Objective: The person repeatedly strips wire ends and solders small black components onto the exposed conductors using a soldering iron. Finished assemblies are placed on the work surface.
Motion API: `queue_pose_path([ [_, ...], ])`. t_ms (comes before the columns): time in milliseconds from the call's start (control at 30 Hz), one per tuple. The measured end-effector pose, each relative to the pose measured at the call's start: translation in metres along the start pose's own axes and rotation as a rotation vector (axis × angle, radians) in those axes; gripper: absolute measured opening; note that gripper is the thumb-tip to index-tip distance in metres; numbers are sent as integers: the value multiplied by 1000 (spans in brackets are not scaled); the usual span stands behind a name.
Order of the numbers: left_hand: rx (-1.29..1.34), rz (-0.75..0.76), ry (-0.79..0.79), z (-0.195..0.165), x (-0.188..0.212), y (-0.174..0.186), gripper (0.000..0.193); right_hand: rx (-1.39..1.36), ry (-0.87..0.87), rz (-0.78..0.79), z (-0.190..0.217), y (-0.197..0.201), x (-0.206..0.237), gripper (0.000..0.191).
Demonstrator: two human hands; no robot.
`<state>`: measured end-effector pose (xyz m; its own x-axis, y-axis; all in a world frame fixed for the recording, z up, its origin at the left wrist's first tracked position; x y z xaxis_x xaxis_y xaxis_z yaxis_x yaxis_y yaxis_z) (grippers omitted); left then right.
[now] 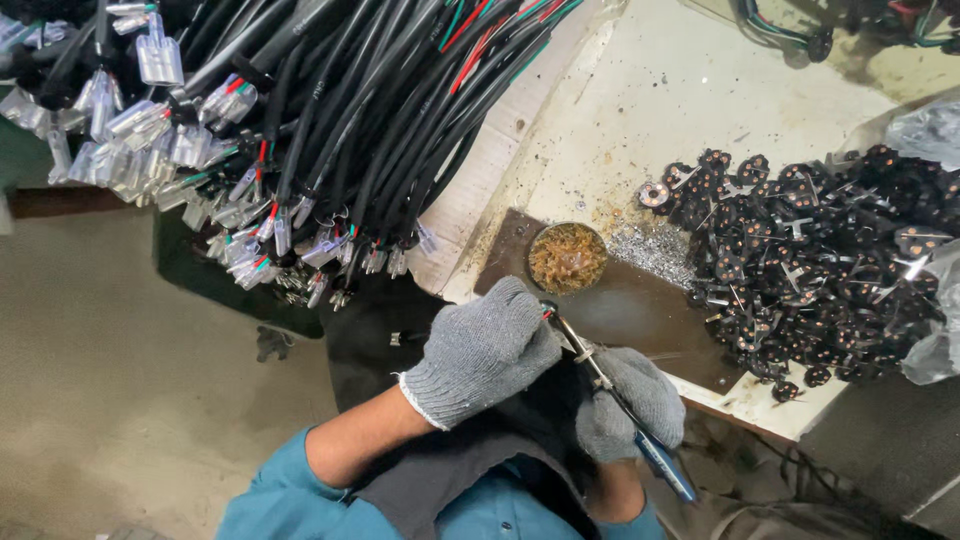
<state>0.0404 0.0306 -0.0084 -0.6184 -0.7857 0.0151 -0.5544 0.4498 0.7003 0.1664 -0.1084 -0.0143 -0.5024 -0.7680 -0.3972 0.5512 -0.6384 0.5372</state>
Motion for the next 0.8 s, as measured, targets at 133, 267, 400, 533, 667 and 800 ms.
queue_pose_path([
  [133,10,25,-2,1,0,-2,26,91,-59,72,-1,-1,-1,30],
  [267,10,5,-9,0,-1,1,26,196,-17,110,4,-1,-3,24],
  [400,26,-16,-5,-2,-2,4,23,-94,-100,16,-1,0,-5,25],
  [533,5,-20,-13,-4,-3,4,21,-377,-314,-110,-15,1,-2,27],
  [667,28,-26,-40,-4,-3,4,23,44,82,-65,8,8,-6,20],
  [800,35,-60,-49,-4,-1,6,19,-694,-403,-527,-23,22,8,14],
])
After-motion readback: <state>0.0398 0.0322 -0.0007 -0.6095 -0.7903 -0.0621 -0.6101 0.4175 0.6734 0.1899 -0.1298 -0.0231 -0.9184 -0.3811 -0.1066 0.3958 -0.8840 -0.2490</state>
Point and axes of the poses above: each hand's wrist, its own x-axis away from the middle knuckle, its own y-axis out of the back of the hand, z = x × y, the point moved 6 cm from there along -x, towards the middle knuckle, and after that the axes turned 8 degrees about y, right-handed, at the moved point
